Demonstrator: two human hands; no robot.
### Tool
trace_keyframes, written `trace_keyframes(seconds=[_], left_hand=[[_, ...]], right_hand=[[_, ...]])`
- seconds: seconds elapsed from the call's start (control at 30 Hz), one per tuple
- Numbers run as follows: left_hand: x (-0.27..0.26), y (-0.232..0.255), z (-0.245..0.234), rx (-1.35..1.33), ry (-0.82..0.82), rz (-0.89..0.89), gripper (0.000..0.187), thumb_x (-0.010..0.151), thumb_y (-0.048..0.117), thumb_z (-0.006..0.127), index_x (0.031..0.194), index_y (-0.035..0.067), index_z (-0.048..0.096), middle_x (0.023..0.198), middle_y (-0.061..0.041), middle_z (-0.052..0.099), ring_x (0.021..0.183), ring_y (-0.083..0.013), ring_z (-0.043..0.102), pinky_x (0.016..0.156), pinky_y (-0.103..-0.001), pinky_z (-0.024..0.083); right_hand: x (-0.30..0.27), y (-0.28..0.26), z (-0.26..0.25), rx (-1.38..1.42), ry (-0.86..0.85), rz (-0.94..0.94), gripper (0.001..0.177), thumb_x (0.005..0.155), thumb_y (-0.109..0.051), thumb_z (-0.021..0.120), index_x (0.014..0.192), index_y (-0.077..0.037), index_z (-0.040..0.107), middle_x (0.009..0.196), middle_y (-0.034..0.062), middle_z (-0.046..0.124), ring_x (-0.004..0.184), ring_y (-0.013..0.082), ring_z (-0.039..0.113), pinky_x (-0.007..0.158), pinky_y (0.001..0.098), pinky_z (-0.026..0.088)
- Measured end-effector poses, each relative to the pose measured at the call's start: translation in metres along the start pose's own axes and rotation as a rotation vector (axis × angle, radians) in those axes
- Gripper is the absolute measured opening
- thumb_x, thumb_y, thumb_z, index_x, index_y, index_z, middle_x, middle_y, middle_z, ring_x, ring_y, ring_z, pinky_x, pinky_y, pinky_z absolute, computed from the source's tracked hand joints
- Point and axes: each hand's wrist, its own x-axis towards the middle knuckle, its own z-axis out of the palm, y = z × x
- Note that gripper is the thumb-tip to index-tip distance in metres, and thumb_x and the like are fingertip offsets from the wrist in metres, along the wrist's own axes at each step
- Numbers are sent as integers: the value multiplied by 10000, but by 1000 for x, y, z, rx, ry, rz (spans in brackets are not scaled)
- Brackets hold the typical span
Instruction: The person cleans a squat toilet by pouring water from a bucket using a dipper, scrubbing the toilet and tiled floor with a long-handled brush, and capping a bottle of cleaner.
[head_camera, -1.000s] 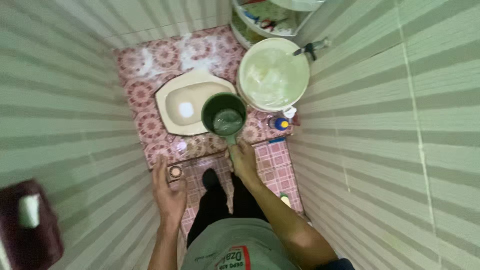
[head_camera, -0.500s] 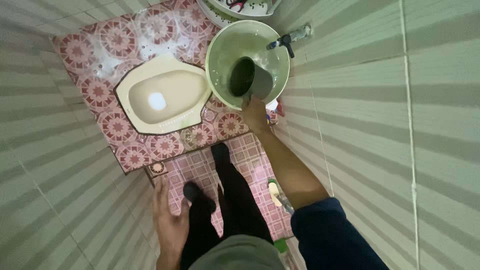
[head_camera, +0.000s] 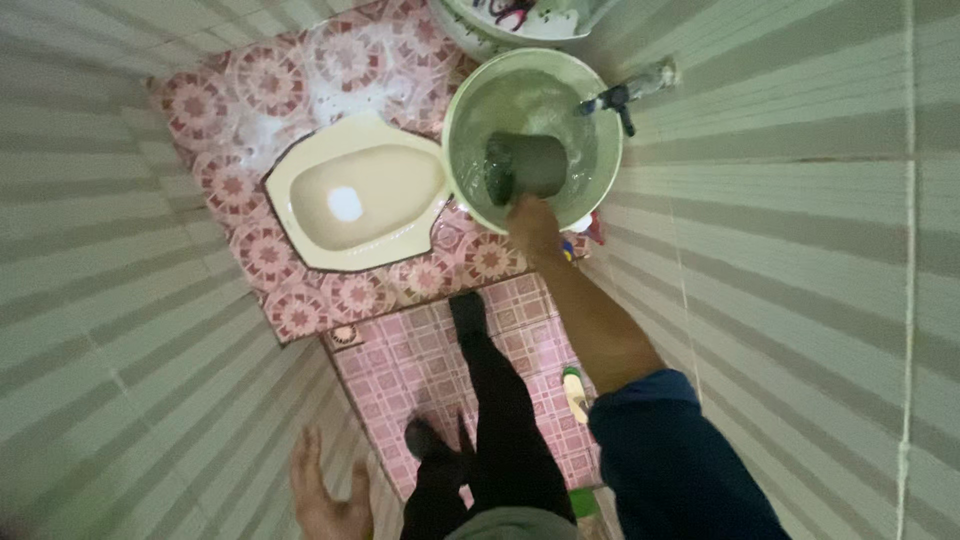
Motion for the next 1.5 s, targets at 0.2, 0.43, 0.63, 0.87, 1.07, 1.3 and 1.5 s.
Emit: trace_keyframes(seconds=[0.2,0.43,0.63,0.87,1.07,1.3,1.5], left_hand=[[1,8,-14,-45,-48,-46,760,754,-11,757,1460,17,479,1517,-241,462,1432,-423,435,1162,-505,368],[12,9,-38,-169,1,11,733,791,1,711,1482,31,472,1569,-271,399,1472,-451,337,1175,-530,306],[53,-26,-28,-352,33,131,682,836,38,720,1469,36,467,1546,-229,460,1442,-375,424,1189,-471,337],[207,-74,42,-681,-119,-358,337,1018,218,603,1342,135,638,1295,-151,622,1062,-313,543,973,-507,484],[327,-121,120,-1258,-220,-555,336,1018,348,422,843,166,643,923,35,658,1010,-107,605,957,-349,433],[374,-214,217,-1729,-328,-506,483,1120,383,395,670,211,353,579,48,314,443,-106,333,395,-291,333],[381,-266,210,-1493,23,-538,212,1101,276,451,929,160,408,708,24,392,566,-113,399,500,-297,393]], right_hand=[[-35,-16,-53,671,54,382,498,959,-427,677,778,36,648,659,98,604,601,226,563,586,416,447],[-105,-88,-145,942,34,380,303,973,-330,692,858,-51,680,620,-11,545,473,85,448,404,271,335],[-173,-139,-188,711,-8,207,267,1027,-235,610,863,-27,646,628,-12,570,487,64,493,397,259,372],[-224,-244,-175,243,-211,82,248,974,-232,618,1022,-29,752,554,60,631,419,115,547,384,316,419],[-254,-362,-145,237,-316,10,329,903,-172,638,1161,11,726,550,137,614,451,184,546,430,381,442],[-251,-425,-99,204,-410,25,330,922,-193,649,1176,14,691,668,147,681,484,166,660,487,359,520],[-207,-431,-51,40,-635,46,277,938,-216,573,1072,-23,720,636,194,694,533,285,704,533,417,544]])
